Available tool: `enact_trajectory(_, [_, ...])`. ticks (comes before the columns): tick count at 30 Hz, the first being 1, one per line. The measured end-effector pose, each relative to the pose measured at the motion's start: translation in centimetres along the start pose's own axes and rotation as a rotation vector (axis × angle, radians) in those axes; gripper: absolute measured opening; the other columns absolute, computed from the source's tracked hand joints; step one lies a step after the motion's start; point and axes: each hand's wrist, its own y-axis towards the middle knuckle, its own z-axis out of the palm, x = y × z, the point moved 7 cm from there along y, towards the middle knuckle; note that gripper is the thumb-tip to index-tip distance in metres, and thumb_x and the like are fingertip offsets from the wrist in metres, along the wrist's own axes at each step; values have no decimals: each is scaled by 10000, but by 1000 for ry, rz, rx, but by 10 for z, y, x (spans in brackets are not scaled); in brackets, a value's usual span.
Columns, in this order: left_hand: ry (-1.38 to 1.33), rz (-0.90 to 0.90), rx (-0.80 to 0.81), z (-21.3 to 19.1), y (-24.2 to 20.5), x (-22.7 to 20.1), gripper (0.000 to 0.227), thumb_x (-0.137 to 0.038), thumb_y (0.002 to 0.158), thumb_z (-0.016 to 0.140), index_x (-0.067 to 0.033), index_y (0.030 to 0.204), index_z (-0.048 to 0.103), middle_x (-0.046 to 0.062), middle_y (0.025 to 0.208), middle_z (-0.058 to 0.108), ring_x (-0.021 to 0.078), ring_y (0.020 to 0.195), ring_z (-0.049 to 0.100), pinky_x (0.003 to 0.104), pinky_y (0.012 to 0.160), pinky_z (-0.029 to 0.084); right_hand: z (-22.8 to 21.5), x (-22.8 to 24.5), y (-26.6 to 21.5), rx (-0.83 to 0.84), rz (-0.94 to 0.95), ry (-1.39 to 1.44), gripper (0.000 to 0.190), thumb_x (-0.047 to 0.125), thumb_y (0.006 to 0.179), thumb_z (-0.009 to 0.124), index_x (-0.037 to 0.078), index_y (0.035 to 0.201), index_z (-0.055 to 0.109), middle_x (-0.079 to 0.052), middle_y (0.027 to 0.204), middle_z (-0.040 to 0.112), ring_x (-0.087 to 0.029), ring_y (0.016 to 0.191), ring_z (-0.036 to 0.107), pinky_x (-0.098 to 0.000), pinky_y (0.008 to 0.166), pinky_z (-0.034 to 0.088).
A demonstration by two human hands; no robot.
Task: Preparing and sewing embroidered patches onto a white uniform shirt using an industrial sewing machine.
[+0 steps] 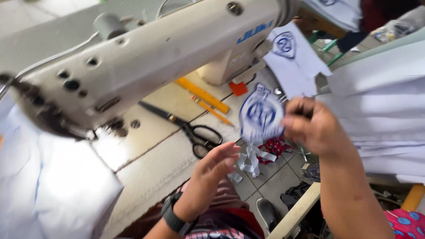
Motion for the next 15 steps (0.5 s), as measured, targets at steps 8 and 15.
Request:
enact_trajectory(8, [-521, -235, -312, -38, -77, 4, 166, -102, 880, 733, 53, 918, 685, 177, 709, 712, 258, 555, 671, 369, 548, 611, 165, -30, -61, 445, 80, -421, 50, 126, 928, 702, 95, 944, 739, 17, 796, 683, -85, 649, 558, -258, 590, 476])
enact_trajectory(15, [-331, 15, -478, -93, -140, 3, 162, -155, 887, 757, 5, 910, 764, 75, 803, 757, 149, 725, 685, 283, 671, 577, 247, -62, -75, 388, 52, -391, 191, 178, 837, 808, 127, 1012, 749, 40, 635, 559, -60, 561, 479, -230, 540, 416])
